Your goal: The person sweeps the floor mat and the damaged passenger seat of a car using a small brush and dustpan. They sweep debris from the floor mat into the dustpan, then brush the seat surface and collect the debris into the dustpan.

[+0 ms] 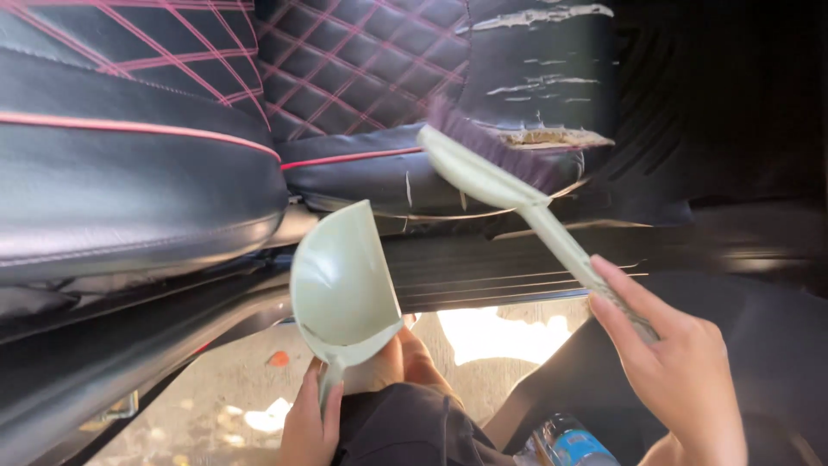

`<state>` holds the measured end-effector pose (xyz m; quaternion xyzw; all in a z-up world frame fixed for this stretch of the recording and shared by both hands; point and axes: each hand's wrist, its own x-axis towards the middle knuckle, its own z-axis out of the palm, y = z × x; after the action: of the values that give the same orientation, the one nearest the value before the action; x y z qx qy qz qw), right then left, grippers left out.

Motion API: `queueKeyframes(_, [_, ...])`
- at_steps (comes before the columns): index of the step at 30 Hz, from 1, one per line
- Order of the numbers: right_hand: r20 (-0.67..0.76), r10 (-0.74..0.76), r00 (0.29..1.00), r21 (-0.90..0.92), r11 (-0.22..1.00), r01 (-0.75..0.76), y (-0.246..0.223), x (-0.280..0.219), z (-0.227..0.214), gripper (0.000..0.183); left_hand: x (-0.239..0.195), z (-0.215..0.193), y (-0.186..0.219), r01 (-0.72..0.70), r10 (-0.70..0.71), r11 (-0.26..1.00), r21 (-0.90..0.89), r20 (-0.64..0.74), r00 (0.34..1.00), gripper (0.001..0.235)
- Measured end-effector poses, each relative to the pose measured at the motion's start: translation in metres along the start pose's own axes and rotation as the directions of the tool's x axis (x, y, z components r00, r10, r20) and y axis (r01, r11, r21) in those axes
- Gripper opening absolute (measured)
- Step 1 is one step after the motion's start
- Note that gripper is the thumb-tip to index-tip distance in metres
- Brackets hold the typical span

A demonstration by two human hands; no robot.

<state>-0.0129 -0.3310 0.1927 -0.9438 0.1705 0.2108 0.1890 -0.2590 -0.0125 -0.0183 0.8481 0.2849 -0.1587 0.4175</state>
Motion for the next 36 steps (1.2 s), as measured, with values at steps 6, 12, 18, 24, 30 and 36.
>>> queueKeyframes(6, [-0.361, -0.209, 0.909, -0.014, 0.976, 0.219, 0.013, -0.011, 0.034, 0.041, 0.004, 0.021, -0.086, -0.233, 0.233, 0.94, 0.249, 0.029, 0.972, 0.062])
queueKeyframes(12, [-0.376, -0.106, 0.92, 0.184, 0.965, 0.187, 0.006, -0.05, 0.067, 0.036, 0.028, -0.02, -0.08, 0.187, -0.172, 0.98, -0.06, 0.197, 0.965, 0.06])
queueKeyframes(18, [-0.191, 0.136, 0.972, 0.315, 0.946, -0.071, 0.005, -0.093, 0.046, 0.036, 0.035, -0.013, -0.077, 0.349, -0.32, 0.931, -0.104, 0.222, 0.921, 0.054])
queueKeyframes(24, [-0.15, -0.009, 0.989, 0.151, 0.988, 0.032, 0.071, -0.089, 0.015, 0.041, 0.037, -0.015, -0.038, 0.504, -0.467, 0.844, -0.183, 0.21, 0.859, 0.056])
queueKeyframes(30, [0.222, 0.336, 0.916, -0.287, 0.92, -0.268, 0.05, -0.086, 0.005, 0.052, 0.05, 0.006, -0.035, 0.476, -0.444, 0.843, -0.252, 0.175, 0.879, 0.051])
queueKeyframes(36, [0.397, 0.191, 0.898, -0.364, 0.931, -0.037, 0.013, 0.012, 0.102, 0.048, 0.082, 0.031, -0.053, 0.366, -0.343, 0.922, -0.127, 0.173, 0.923, 0.05])
